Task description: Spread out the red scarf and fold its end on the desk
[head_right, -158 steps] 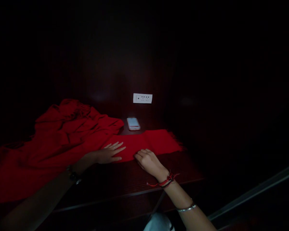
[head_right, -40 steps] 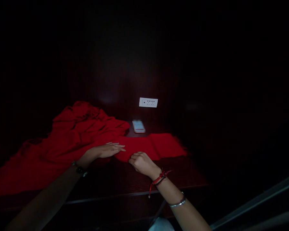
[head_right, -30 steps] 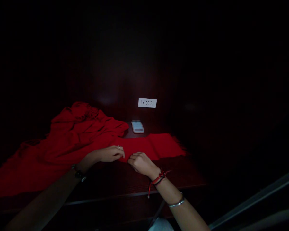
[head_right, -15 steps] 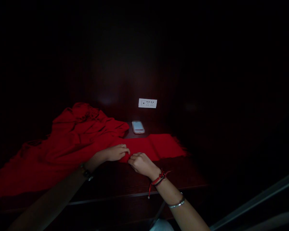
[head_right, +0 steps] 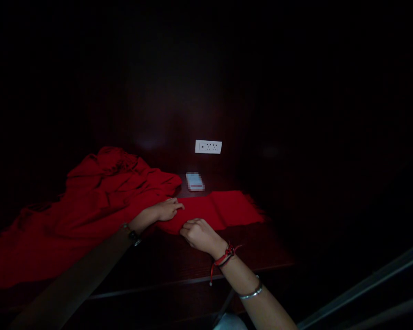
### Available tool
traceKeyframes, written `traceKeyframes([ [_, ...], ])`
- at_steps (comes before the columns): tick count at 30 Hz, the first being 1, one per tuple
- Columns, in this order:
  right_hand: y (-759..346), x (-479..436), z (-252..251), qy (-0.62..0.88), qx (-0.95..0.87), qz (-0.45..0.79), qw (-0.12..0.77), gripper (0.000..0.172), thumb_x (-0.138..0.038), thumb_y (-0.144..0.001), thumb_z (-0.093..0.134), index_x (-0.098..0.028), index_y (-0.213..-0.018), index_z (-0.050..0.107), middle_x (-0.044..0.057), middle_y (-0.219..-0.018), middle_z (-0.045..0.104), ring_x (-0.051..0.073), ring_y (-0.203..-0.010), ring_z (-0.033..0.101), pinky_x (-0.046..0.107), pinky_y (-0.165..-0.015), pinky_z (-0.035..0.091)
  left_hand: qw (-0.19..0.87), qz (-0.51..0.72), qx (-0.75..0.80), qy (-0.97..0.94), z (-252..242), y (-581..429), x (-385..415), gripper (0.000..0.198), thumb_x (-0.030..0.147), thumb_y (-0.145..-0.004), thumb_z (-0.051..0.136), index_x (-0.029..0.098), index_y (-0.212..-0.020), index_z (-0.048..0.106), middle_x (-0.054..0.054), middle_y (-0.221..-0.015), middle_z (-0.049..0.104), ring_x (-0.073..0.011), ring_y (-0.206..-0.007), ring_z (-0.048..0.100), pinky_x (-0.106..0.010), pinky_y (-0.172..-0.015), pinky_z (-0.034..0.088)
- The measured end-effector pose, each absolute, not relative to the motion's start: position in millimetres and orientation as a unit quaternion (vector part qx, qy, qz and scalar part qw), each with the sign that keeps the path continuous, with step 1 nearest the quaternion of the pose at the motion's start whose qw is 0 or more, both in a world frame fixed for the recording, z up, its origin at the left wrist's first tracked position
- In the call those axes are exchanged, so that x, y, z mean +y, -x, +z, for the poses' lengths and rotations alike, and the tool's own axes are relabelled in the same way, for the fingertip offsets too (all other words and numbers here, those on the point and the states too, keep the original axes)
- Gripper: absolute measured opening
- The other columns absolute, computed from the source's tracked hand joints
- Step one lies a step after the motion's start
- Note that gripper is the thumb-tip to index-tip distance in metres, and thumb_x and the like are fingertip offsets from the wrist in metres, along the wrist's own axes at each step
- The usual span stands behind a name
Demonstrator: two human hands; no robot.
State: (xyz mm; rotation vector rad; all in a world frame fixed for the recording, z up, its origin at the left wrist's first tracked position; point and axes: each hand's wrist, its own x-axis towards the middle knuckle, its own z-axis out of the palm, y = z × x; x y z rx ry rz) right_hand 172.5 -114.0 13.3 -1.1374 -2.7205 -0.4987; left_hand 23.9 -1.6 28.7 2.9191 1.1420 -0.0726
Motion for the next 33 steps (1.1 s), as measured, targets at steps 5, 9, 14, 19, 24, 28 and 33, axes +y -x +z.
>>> traceKeyframes([
  [5,-173,-113,13,0.378,-0.905,-0.178,0.076,0.015,-0.017,-0.084,0.044,-0.017,-0.077,0.057,0.002,-0.073,0.058,0.013,-0.069,0.051,0.025,-0.063,0.036,-0.008,-0.018,0.396,-0.918,34,-32,21,0.036,0.011,-0.077,0.039,0.016,-0.110,0.054,-0.016,-0.114,0.052,-0.0266,-0.099,0.051,-0.036,-0.077,0.041],
  [9,-173,-113,12,0.381,-0.905,-0.174,0.077,0.014,-0.017,-0.084,0.045,-0.017,-0.077,0.057,0.002,-0.073,0.058,0.013,-0.069,0.051,0.025,-0.063,0.035,0.021,-0.011,0.316,-0.948,28,-38,17,0.036,0.022,-0.084,0.036,0.021,-0.118,0.048,-0.010,-0.127,0.043,-0.0214,-0.113,0.042,-0.032,-0.089,0.034],
  [14,-172,-113,13,0.388,-0.904,-0.165,0.075,0.016,-0.016,-0.084,0.043,-0.016,-0.078,0.057,0.003,-0.074,0.058,0.013,-0.070,0.051,0.025,-0.065,0.036,0.081,-0.048,0.284,-0.954,11,-31,20,0.049,0.042,-0.088,0.028,0.023,-0.132,0.026,-0.008,-0.140,0.021,-0.0237,-0.127,0.019,-0.042,-0.100,0.018],
  [19,-172,-114,13,0.385,-0.908,-0.150,0.069,0.015,-0.016,-0.084,0.043,-0.016,-0.079,0.057,0.004,-0.074,0.058,0.013,-0.070,0.051,0.024,-0.064,0.036,0.074,-0.046,0.325,-0.942,4,-24,33,0.051,0.042,-0.089,0.019,0.021,-0.136,0.016,-0.007,-0.143,0.009,-0.0242,-0.130,0.007,-0.046,-0.101,0.012],
  [24,-172,-114,14,0.388,-0.906,-0.151,0.069,0.014,-0.016,-0.084,0.043,-0.016,-0.079,0.057,0.003,-0.074,0.058,0.013,-0.071,0.051,0.024,-0.064,0.036,0.032,-0.019,0.346,-0.938,11,-24,37,0.050,0.038,-0.090,0.023,0.015,-0.134,0.024,-0.010,-0.141,0.015,-0.0230,-0.130,0.010,-0.043,-0.103,0.010],
  [28,-172,-114,14,0.399,-0.901,-0.152,0.075,0.014,-0.016,-0.084,0.043,-0.016,-0.081,0.056,0.004,-0.075,0.059,0.013,-0.070,0.052,0.024,-0.064,0.035,0.017,0.067,0.305,-0.950,26,-11,20,0.046,0.033,-0.088,0.031,0.014,-0.130,0.031,-0.010,-0.141,0.019,-0.0202,-0.129,0.015,-0.034,-0.104,0.014],
  [33,-173,-113,13,0.418,-0.888,-0.169,0.087,0.014,-0.017,-0.085,0.042,-0.016,-0.082,0.056,0.004,-0.076,0.060,0.013,-0.068,0.053,0.024,-0.064,0.035,0.117,0.023,0.271,-0.955,30,19,-18,0.048,0.042,-0.088,0.030,0.017,-0.129,0.034,-0.009,-0.139,0.026,-0.0197,-0.126,0.024,-0.030,-0.101,0.022],
])
